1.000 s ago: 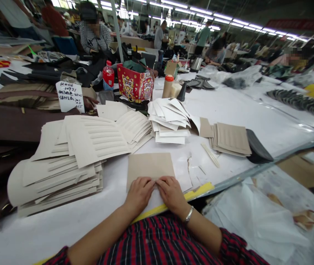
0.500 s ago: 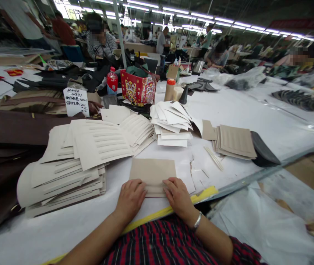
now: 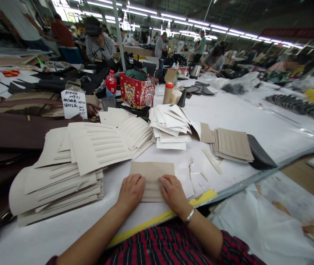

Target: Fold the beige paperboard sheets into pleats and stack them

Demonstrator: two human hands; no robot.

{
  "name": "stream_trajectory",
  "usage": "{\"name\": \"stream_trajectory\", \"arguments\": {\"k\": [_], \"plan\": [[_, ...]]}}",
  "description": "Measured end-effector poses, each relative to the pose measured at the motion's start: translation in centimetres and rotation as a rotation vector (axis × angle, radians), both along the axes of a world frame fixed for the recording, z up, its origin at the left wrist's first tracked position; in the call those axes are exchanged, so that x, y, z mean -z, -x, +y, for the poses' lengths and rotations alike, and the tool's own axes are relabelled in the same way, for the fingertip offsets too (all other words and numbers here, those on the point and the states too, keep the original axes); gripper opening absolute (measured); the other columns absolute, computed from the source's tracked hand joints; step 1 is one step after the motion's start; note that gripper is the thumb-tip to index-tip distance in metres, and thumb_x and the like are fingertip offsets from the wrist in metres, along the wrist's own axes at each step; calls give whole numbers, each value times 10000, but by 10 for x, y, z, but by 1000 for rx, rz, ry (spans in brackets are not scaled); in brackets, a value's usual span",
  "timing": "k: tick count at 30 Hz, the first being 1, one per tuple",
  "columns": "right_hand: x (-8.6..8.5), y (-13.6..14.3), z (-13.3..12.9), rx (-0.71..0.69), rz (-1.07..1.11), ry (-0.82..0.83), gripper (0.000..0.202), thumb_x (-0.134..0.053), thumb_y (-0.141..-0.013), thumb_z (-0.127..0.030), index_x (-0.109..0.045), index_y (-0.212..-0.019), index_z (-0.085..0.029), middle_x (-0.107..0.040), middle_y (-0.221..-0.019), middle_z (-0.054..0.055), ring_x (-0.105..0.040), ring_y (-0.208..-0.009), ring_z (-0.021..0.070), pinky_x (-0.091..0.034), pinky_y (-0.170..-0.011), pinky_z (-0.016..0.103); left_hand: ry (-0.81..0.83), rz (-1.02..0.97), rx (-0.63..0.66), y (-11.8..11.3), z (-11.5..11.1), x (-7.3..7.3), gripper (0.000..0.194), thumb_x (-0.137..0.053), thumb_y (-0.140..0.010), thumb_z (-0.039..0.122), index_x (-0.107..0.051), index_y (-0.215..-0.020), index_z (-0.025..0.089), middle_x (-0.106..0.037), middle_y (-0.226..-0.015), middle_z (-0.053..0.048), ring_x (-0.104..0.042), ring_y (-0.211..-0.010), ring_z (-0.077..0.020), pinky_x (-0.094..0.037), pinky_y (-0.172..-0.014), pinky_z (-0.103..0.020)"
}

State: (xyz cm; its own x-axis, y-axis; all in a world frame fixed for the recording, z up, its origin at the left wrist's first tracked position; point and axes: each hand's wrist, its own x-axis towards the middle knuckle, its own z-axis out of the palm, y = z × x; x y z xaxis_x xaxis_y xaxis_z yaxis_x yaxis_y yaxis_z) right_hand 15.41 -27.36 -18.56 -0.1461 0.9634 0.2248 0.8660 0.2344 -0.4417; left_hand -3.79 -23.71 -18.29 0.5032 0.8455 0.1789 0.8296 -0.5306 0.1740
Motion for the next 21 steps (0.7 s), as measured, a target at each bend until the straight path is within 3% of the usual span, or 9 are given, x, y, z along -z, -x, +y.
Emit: {"name": "stream_trajectory", "arguments": {"k": [2,4,11,13,17,21], "plan": [[3,5,5,-14,-10,-23,265,-452,-835,-208,-551,-1081,-220,-548,-997,72,-456,-953,191,-362,-831,338,14,-32,102,-15,3,5,207,-387,-871,255,-540,-1007,226,-533,-1011,-49,-451,-935,-200,-351,-809,-347],[6,5,7,4,-16,-15,240,-453,-836,-214,-564,-1048,-218,-551,-975,71,-457,-937,195,-360,-828,342,33,-33,108,-18,7,10,204,-413,-862,287,-541,-1010,234,-531,-1015,-46,-449,-929,-200,-357,-801,-343],[-3,-9,10,84,-34,32,142,-473,-816,-205,-578,-911,-186,-547,-861,56,-470,-835,187,-374,-776,328,-14,101,-130,15,20,-1,184,-414,-853,309,-559,-851,196,-535,-878,-55,-459,-847,-225,-373,-724,-359],[-3,-3,16,67,-32,4,186,-459,-825,-196,-573,-972,-195,-550,-909,63,-470,-875,192,-372,-787,330,-47,80,-97,6,22,-2,172,-408,-855,274,-560,-871,194,-544,-912,-61,-462,-881,-228,-370,-754,-367],[4,11,29,21,-18,-38,255,-442,-836,-184,-551,-1065,-216,-544,-1002,67,-449,-951,199,-354,-833,339,-51,-13,121,-23,27,9,226,-405,-857,228,-526,-1047,198,-542,-1035,-56,-456,-949,-200,-361,-836,-340],[8,5,33,92,-15,-10,195,-475,-818,-203,-568,-989,-209,-546,-941,55,-452,-909,193,-348,-822,332,-39,-20,47,-18,34,15,232,-453,-837,291,-537,-1039,217,-543,-1024,-55,-461,-937,-213,-381,-801,-346]]}}
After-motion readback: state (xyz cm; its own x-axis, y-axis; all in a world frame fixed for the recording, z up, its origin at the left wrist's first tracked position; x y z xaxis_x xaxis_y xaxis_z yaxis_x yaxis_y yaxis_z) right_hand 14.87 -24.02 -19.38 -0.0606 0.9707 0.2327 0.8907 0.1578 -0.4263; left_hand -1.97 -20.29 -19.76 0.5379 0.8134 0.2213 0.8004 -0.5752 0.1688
